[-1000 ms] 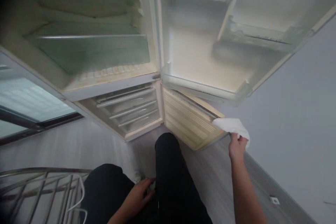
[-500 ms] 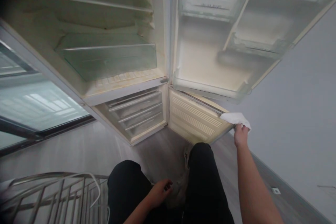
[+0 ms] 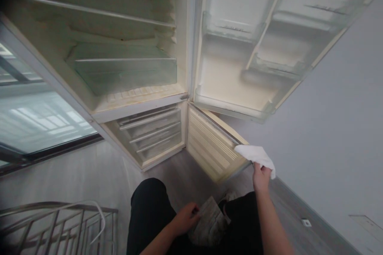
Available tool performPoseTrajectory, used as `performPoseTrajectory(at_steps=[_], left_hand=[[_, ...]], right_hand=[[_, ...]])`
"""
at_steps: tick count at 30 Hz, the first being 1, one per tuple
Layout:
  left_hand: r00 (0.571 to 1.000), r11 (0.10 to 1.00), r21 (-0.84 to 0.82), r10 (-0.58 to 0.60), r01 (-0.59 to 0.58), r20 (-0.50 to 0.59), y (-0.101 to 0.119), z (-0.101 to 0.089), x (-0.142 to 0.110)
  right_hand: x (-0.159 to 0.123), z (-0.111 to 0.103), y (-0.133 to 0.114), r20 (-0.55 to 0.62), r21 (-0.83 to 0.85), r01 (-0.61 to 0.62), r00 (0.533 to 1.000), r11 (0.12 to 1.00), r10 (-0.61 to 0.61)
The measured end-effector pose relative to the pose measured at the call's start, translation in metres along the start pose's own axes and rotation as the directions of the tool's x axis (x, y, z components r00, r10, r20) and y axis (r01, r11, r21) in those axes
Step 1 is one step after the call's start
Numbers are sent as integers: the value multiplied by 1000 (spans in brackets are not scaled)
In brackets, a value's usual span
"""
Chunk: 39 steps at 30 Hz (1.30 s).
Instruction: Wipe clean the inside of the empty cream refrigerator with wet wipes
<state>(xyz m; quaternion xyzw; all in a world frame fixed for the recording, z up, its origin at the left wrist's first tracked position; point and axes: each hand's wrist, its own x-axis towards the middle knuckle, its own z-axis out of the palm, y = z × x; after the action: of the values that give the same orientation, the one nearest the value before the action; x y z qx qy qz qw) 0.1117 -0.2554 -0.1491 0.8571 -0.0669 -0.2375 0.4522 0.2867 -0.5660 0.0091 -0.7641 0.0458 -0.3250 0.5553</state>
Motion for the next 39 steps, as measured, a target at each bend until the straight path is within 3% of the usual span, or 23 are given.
performPoseTrajectory(at_steps=[6,19,24,28,34,39], left_hand=[[998,1000,-1,-2,2,-62,-3,4,-6],[993,1000,9,8,-7,-115,-8,4,-20],[979,1000,-9,-7,5,-201,-8,6,-21],[960,997,-13,-81,81,-269,-11,2,-26],[962,969,78,-219,234,-164,-14,-1,-37],[944,926,187,-329,328,-28,-6,25,-41]], right_hand=[[-57,11,-9,-34,91,-48,998,995,51],[-125,36,-63,-31,132,-96,994,987,101],[-157,46,-60,15,128,-142,990,982,141],[-161,50,-55,-4,86,-103,995,991,103],[-153,47,-58,9,97,-112,994,989,112],[-153,46,-62,4,82,-152,988,985,152]])
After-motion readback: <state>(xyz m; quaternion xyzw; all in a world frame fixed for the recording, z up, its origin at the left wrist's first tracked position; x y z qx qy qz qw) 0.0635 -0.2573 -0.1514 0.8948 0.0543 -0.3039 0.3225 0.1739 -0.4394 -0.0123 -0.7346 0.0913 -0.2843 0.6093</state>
